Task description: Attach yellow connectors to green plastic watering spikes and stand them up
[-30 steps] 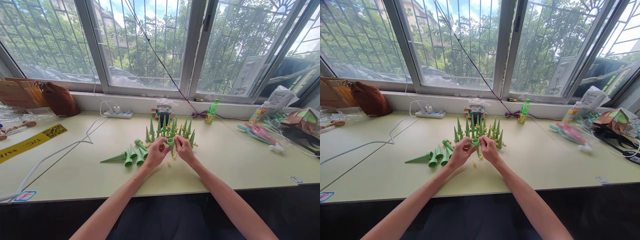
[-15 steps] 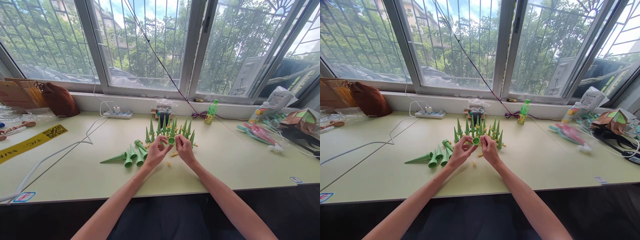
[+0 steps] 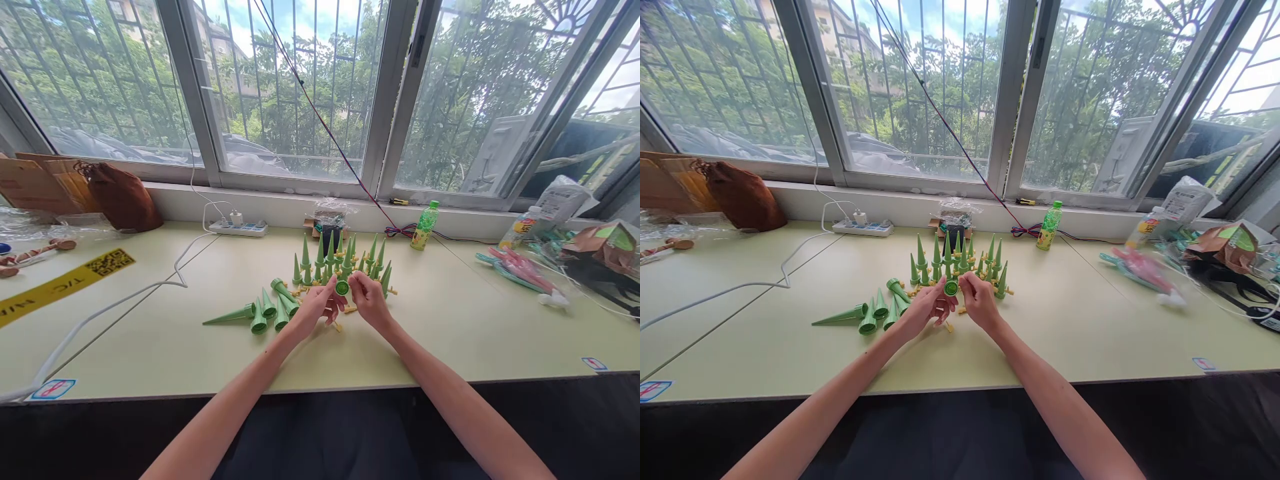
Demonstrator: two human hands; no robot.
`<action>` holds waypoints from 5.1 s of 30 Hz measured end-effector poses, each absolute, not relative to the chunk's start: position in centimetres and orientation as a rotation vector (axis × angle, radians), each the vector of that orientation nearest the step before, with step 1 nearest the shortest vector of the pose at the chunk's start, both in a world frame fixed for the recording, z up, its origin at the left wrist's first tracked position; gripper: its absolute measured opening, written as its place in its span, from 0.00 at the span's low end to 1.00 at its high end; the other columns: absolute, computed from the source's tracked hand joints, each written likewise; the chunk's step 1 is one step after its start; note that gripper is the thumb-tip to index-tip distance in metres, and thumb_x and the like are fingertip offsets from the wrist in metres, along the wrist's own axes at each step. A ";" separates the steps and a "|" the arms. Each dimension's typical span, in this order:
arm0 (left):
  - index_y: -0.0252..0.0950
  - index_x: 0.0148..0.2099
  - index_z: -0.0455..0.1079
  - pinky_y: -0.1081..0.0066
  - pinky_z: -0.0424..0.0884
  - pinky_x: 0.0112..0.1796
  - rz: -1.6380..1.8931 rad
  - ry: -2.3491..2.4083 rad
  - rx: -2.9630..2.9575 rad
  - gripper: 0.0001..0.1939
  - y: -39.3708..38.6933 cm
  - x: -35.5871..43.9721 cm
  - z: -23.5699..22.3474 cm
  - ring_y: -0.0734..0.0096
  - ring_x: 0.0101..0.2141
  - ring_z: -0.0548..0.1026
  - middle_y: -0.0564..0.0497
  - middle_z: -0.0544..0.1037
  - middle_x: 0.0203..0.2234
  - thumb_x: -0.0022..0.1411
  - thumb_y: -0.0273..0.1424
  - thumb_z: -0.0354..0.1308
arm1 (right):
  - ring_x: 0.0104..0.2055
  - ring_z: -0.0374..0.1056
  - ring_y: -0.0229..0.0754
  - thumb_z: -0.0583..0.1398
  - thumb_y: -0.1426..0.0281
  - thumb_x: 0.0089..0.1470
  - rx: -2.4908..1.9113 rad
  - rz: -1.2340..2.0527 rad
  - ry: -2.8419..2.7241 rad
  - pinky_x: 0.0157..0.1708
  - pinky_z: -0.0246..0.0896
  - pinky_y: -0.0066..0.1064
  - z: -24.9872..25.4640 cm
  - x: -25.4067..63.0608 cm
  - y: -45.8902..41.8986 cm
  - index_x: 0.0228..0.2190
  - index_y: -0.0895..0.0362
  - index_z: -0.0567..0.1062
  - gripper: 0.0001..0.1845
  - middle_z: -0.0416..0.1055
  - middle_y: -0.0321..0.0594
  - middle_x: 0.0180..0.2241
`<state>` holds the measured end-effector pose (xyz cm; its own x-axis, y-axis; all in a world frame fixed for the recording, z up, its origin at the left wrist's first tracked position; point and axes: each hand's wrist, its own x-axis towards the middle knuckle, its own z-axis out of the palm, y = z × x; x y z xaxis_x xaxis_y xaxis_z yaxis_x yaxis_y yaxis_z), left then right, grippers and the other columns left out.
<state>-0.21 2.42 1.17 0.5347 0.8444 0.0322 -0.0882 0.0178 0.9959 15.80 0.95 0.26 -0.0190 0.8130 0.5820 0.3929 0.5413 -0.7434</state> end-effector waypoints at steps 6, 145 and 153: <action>0.29 0.29 0.70 0.76 0.58 0.17 0.813 0.709 1.357 0.33 2.4 -0.4 1.2 0.78 0.18 0.65 0.43 0.74 0.25 0.59 0.58 0.49 | 0.19 0.51 0.34 0.49 0.55 0.63 -1.049 0.467 -1.642 0.21 0.48 0.27 0.3 15.9 0.9 0.26 0.54 0.61 0.19 0.55 0.30 0.17; 0.37 0.48 0.67 0.78 0.67 0.23 1.197 0.761 2.286 0.12 2.4 -0.4 -0.2 0.82 0.23 0.69 0.48 0.71 0.40 0.63 0.32 0.56 | 0.19 0.50 0.34 0.52 0.54 0.62 -1.066 0.563 -1.573 0.20 0.46 0.27 0.3 16.1 1.3 0.23 0.55 0.60 0.21 0.53 0.30 0.16; 0.34 0.39 0.71 0.79 0.67 0.21 1.281 0.787 2.071 0.11 2.5 0.1 0.3 0.83 0.20 0.66 0.51 0.70 0.33 0.64 0.38 0.55 | 0.18 0.48 0.33 0.52 0.54 0.62 -1.050 0.611 -1.530 0.19 0.44 0.27 0.0 15.5 1.4 0.25 0.55 0.61 0.21 0.52 0.28 0.17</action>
<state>0.12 2.50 0.33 0.3667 0.7320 0.5742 0.1814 -0.6616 0.7276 15.47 1.40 -0.05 0.0231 0.8682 0.4956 0.2882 0.4689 -0.8349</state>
